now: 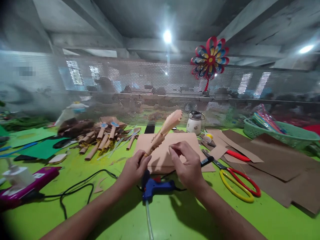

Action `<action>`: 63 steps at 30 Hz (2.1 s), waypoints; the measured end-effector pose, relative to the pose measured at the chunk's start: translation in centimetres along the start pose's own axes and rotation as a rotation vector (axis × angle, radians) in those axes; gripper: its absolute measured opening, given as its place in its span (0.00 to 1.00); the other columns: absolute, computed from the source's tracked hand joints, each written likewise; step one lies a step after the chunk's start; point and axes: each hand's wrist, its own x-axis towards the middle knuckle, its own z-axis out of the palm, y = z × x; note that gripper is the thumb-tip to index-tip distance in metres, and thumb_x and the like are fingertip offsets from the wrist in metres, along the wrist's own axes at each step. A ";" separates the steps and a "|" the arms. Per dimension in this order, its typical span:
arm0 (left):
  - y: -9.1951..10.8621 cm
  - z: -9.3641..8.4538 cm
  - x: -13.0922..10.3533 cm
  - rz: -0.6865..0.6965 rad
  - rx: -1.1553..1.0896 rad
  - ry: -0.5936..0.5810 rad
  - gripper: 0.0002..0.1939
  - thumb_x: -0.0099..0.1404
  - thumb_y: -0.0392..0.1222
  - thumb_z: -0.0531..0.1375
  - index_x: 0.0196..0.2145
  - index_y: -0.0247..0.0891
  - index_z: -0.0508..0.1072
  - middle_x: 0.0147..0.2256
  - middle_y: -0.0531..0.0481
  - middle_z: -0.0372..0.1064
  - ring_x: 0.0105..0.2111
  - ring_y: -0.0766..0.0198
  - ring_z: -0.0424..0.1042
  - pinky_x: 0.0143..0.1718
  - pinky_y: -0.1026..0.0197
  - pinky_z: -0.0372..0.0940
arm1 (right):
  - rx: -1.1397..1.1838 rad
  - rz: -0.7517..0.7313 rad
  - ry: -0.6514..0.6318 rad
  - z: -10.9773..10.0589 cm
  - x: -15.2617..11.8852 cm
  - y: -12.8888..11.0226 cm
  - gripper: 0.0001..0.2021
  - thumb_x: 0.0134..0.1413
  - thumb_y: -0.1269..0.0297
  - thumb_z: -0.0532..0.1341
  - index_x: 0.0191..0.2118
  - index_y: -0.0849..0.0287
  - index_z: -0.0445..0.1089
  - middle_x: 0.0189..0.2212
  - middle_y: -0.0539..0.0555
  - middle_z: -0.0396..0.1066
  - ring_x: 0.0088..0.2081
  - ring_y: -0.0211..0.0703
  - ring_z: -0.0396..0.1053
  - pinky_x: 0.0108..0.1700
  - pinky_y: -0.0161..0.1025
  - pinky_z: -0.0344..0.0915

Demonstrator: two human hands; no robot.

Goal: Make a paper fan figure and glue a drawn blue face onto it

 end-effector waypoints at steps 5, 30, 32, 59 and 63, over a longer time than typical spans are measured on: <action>0.2 0.2 -0.3 0.066 0.082 -0.047 0.06 0.66 0.45 0.54 0.34 0.41 0.65 0.23 0.54 0.62 0.23 0.62 0.61 0.28 0.62 0.51 | 0.139 0.131 -0.015 0.3 0.0 0.3 0.08 0.58 0.63 0.59 0.43 0.58 0.67 0.38 0.55 0.66 0.37 0.43 0.68 0.39 0.41 0.69; 0.6 0.0 -0.5 0.106 0.136 -0.061 0.06 0.68 0.44 0.52 0.34 0.41 0.62 0.25 0.54 0.62 0.24 0.63 0.62 0.28 0.63 0.54 | 0.238 0.093 0.042 1.3 -1.6 0.1 0.20 0.53 0.68 0.64 0.52 0.56 0.65 0.43 0.57 0.69 0.41 0.44 0.73 0.44 0.43 0.74; 0.5 0.1 -0.5 0.105 0.135 -0.063 0.07 0.68 0.44 0.52 0.33 0.41 0.63 0.24 0.54 0.62 0.23 0.63 0.62 0.27 0.63 0.54 | 0.227 0.103 0.063 1.3 -1.5 0.1 0.18 0.54 0.69 0.64 0.51 0.57 0.66 0.42 0.56 0.70 0.38 0.42 0.74 0.40 0.41 0.75; 0.5 0.3 -0.6 0.084 0.136 -0.111 0.05 0.68 0.42 0.52 0.34 0.40 0.62 0.26 0.54 0.64 0.25 0.63 0.64 0.28 0.64 0.55 | -0.143 -0.407 -0.090 3.0 -2.9 0.7 0.20 0.53 0.73 0.64 0.52 0.59 0.64 0.38 0.60 0.68 0.39 0.48 0.67 0.37 0.46 0.70; 0.7 0.4 -0.7 0.081 0.136 -0.121 0.05 0.67 0.42 0.52 0.34 0.40 0.62 0.27 0.54 0.64 0.25 0.63 0.64 0.29 0.64 0.55 | -0.180 -0.419 -0.103 3.1 -3.1 0.6 0.21 0.51 0.74 0.64 0.52 0.60 0.64 0.38 0.61 0.67 0.38 0.49 0.65 0.36 0.48 0.69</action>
